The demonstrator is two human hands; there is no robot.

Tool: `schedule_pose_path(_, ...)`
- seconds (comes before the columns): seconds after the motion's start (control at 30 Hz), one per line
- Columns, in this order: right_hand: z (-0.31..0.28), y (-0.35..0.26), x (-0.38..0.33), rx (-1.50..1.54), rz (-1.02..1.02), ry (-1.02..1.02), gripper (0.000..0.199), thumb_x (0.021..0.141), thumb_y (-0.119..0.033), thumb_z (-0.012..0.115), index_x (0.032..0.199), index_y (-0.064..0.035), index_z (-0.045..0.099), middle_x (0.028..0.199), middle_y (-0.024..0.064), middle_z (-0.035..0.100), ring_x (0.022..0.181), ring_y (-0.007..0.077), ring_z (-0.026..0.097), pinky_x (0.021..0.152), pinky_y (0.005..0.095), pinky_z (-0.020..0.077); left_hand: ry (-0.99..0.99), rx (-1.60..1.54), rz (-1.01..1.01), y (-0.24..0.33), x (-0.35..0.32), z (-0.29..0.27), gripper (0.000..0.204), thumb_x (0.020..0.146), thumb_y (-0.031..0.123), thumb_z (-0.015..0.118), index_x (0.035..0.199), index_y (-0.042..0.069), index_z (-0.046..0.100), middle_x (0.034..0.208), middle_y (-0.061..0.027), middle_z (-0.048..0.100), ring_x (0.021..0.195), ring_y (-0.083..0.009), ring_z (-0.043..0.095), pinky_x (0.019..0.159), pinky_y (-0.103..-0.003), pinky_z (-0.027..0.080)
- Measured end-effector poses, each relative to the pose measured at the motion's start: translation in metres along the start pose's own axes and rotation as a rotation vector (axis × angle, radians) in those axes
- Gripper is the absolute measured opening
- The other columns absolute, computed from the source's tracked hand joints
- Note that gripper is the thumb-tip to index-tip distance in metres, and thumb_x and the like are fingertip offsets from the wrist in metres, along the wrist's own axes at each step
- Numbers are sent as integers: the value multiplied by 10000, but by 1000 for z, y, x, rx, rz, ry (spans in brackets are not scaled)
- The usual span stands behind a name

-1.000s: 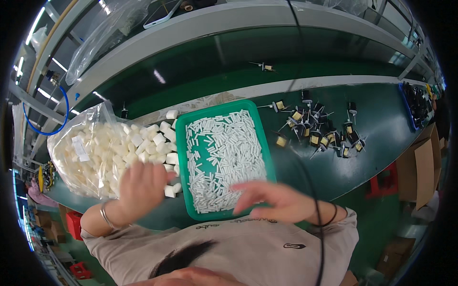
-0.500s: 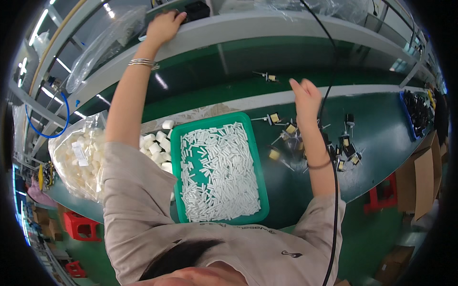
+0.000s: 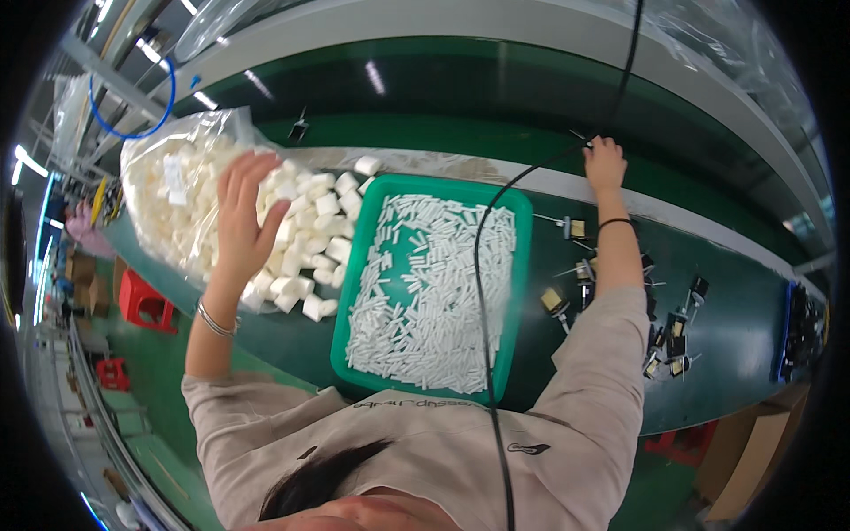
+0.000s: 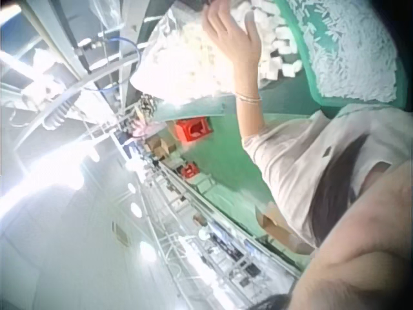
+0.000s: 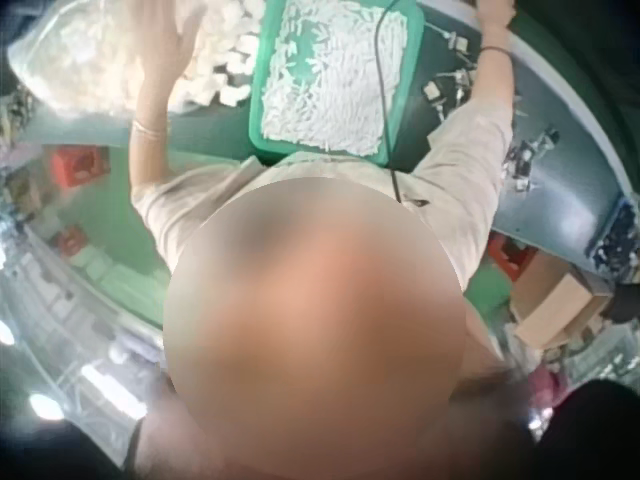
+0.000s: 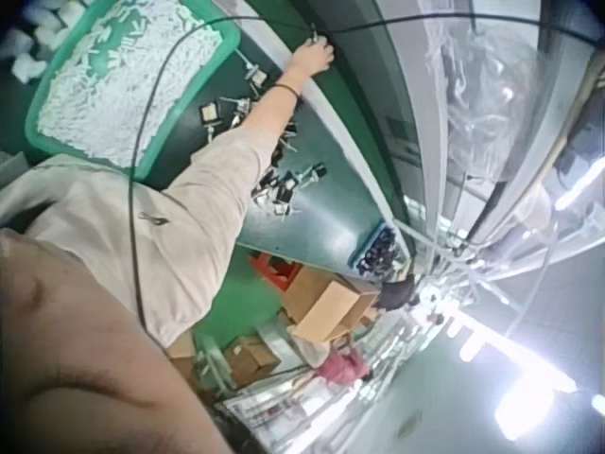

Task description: The person picks up a circuit board and a white tube, slides the tube onto the board's metal rod, and then pushes a white foam block over the tube. After repeating this process, they move a large plastic bag and a green tray to reach more circuit boards and continue the assembly.

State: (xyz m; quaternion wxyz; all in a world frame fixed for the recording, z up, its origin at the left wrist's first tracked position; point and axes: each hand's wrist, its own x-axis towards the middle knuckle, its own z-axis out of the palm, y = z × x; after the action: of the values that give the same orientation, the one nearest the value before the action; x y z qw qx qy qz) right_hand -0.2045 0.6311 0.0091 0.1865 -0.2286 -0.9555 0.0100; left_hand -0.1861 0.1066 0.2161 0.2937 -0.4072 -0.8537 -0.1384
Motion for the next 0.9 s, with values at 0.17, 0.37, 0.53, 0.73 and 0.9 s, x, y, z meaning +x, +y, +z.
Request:
schedule_pose_path(0.17,-36,-44,-16,-5,-239,171,296,767,-262,611,1033,-153,541,939,67,537,902,270,529,720,445,438,-132,-25,-332,-6,-113,6,284,738,75,608,1005,30,522,1064,-122,533,1051,-349,441,901,-424,353)
schedule_pose_path(0.37,-103,-84,-99,228,-513,-13,592,732,-184,640,1281,-203,420,888,108,484,848,278,486,721,385,422,-183,-188,-341,46,-174,47,272,728,158,636,981,90,564,1109,-82,525,1140,-343,403,946,-464,312)
schedule_pose_path(0.53,-143,-134,-194,714,-445,0,641,679,-95,673,1273,-126,432,865,118,491,762,278,471,696,329,407,-135,-222,-239,66,-182,56,306,742,186,637,1032,104,587,1175,-83,514,1175,-336,395,965,-499,292)
schedule_pose_path(0.73,-124,-188,-271,1530,-85,-330,655,764,-23,607,1342,-57,301,909,25,535,798,96,487,734,231,406,-78,-486,-289,60,-187,68,273,760,122,608,1027,71,588,1124,-106,552,1118,-312,470,918,-405,375)
schedule_pose_path(0.9,-122,-175,-266,1692,-140,-394,699,816,-44,581,1382,-44,171,963,32,554,871,108,527,788,235,410,-35,-496,-314,58,-192,70,239,776,51,556,1009,84,601,1106,-81,566,1108,-286,482,888,-381,392)
